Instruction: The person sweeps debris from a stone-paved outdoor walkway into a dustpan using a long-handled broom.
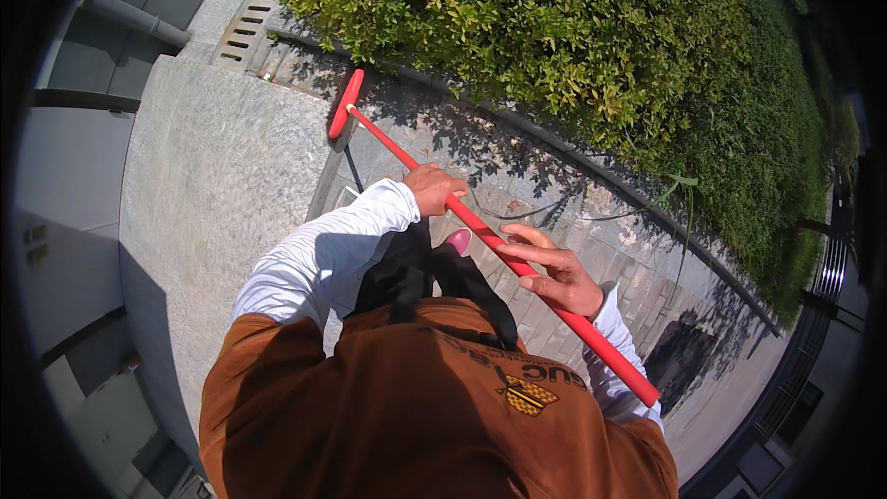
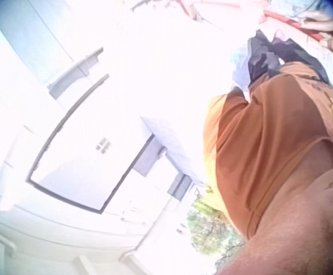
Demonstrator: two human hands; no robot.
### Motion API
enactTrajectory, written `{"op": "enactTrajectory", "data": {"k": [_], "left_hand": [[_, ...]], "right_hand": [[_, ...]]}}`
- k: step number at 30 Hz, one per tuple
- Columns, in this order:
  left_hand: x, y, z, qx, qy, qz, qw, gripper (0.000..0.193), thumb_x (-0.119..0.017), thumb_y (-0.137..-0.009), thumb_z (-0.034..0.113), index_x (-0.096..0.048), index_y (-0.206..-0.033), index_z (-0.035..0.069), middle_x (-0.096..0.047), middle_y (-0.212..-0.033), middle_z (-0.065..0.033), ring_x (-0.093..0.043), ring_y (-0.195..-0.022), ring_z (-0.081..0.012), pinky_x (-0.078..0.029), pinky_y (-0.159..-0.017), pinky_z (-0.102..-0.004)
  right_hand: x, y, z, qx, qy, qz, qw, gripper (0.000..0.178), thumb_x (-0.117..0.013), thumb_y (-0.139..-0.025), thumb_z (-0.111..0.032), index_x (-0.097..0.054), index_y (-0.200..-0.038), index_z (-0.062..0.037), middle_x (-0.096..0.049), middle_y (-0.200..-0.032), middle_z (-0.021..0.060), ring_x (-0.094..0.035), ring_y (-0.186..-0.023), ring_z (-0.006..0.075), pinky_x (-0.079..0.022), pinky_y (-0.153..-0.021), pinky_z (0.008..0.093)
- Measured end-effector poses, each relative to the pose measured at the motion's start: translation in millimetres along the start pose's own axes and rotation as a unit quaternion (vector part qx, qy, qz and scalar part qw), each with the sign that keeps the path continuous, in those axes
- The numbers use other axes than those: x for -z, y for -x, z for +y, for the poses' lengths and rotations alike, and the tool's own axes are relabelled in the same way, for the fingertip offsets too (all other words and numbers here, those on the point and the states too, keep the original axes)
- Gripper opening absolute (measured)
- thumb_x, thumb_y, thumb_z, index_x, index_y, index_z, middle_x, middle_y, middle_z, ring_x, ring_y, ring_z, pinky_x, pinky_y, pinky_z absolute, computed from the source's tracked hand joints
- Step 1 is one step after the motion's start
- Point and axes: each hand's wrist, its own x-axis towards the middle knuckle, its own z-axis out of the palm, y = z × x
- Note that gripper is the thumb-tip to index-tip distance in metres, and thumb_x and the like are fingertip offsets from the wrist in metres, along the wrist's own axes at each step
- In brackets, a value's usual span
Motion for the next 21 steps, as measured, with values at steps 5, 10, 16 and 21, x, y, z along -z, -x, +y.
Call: {"op": "enactTrajectory", "data": {"k": [5, 10, 16, 21], "left_hand": [[75, -40, -59, 0.050, 0.041, -0.001, 0.998, 0.013, -0.051, -0.080, 0.024, -0.059, -0.089, 0.019, -0.061, -0.071, -0.0098, -0.058, -0.069, -0.0333, -0.044, -0.061, -0.0443], [141, -34, -173, 0.083, 0.029, -0.008, 0.996, 0.013, -0.053, -0.074, 0.018, -0.060, -0.084, 0.018, -0.061, -0.072, -0.0088, -0.058, -0.069, -0.0326, -0.044, -0.060, -0.0435], [223, 6, -333, 0.192, -0.045, 0.094, 0.976, 0.018, -0.054, -0.078, 0.026, -0.062, -0.092, 0.019, -0.063, -0.078, -0.0091, -0.059, -0.073, -0.0307, -0.046, -0.065, -0.0414], [235, 64, -457, 0.249, -0.034, 0.358, 0.899, 0.016, -0.065, -0.071, 0.011, -0.061, -0.087, 0.011, -0.058, -0.082, -0.0097, -0.056, -0.082, -0.0301, -0.044, -0.072, -0.0370]], "right_hand": [[62, -28, -47, 0.247, -0.292, 0.004, 0.924, 0.064, -0.031, -0.082, -0.061, -0.055, -0.114, -0.0115, -0.059, -0.067, 0.0047, -0.048, -0.079, 0.0220, -0.019, -0.099, 0.0533], [62, -117, -76, 0.221, -0.388, 0.204, 0.871, 0.091, -0.046, -0.070, -0.070, -0.011, -0.139, -0.0213, -0.051, -0.087, -0.0022, -0.046, -0.087, 0.0207, -0.015, -0.101, 0.0531], [47, -285, -79, 0.203, -0.139, 0.183, 0.952, 0.090, -0.064, -0.072, -0.047, -0.015, -0.137, -0.0069, -0.046, -0.067, -0.0023, -0.050, -0.080, 0.0211, -0.029, -0.094, 0.0457], [-12, -448, -48, 0.249, 0.046, -0.005, 0.967, 0.042, -0.057, -0.079, -0.004, -0.043, -0.118, 0.0022, -0.048, -0.067, 0.0010, -0.048, -0.076, 0.0143, -0.039, -0.078, 0.0280]]}}
